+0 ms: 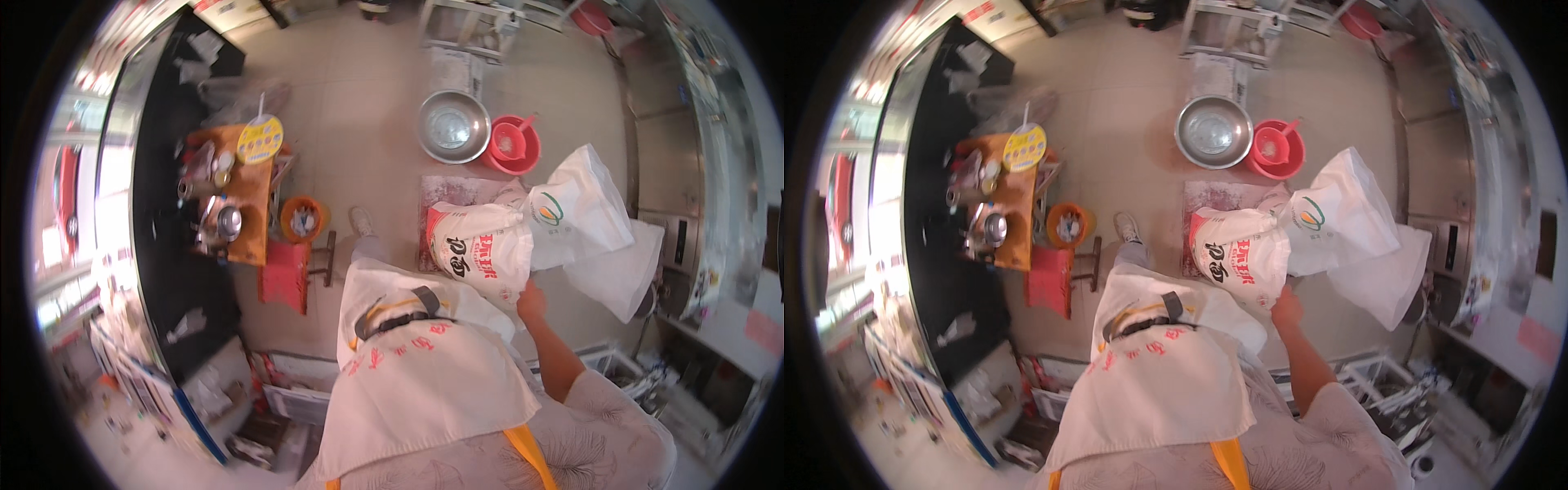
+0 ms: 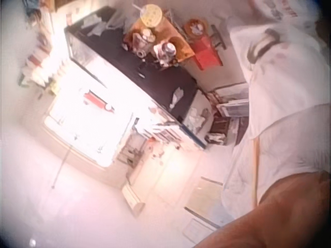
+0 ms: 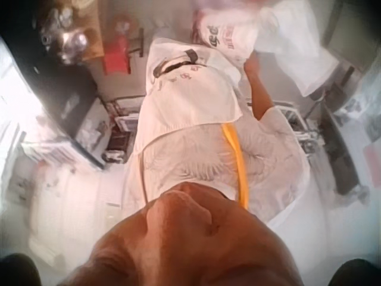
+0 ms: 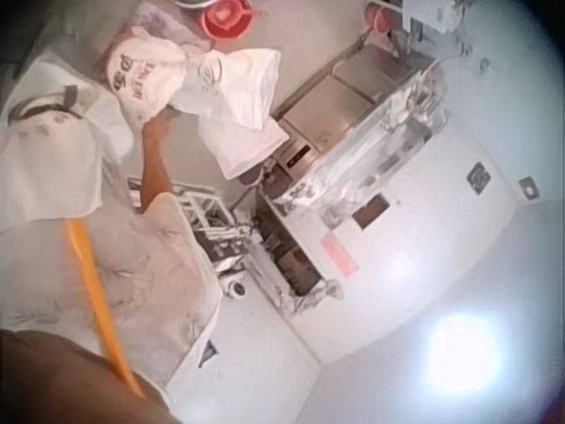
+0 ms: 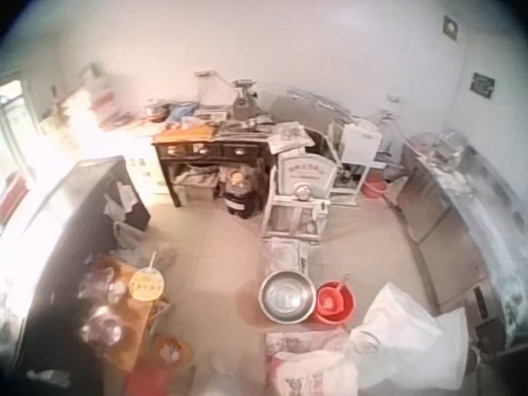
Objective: The person cuts raw meat into smaller pieces on a wooden cutting board using a knife and places the pieces into a plastic bag. They then wipe the cutting board with a cloth and place the bag into a display case.
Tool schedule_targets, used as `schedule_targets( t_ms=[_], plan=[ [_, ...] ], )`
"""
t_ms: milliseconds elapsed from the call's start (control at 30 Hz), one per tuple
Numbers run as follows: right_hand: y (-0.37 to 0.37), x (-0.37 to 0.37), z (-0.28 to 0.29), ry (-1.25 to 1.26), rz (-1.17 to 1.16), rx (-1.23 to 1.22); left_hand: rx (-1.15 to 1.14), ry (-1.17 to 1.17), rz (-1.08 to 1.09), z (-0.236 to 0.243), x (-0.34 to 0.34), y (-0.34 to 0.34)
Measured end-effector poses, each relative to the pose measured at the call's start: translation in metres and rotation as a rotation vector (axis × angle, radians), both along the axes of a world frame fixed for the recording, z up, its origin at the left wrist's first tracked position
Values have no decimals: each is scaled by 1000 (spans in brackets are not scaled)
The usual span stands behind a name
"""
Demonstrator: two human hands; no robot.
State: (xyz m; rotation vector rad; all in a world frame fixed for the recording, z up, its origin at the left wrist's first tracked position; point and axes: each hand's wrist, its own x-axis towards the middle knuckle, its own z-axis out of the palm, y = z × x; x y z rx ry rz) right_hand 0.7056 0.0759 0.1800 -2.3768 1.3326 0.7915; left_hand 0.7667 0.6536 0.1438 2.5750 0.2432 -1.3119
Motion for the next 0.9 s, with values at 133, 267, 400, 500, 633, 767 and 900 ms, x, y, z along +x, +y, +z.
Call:
schedule_targets(
  t_ms=[133,267,400,500,633,767,900],
  plan=[
    [7,27,3,165,-194,-26,77,-149,-821,-41,221,51],
    [44,82,50,290,-480,-63,-301,-109,129,-67,514,81],
    [76,143,46,296,-555,-34,-703,-137,499,-38,697,-27],
    [96,219,31,323,-578,205,-642,-206,363,0,766,-114],
    [69,374,0,332,-492,501,-915,-93,263,-21,808,-133],
    [14,494,-55,124,90,348,-732,171,249,-70,843,-118],
    [-74,677,-82,-115,83,183,-493,72,487,-35,877,-155]
  ],
)
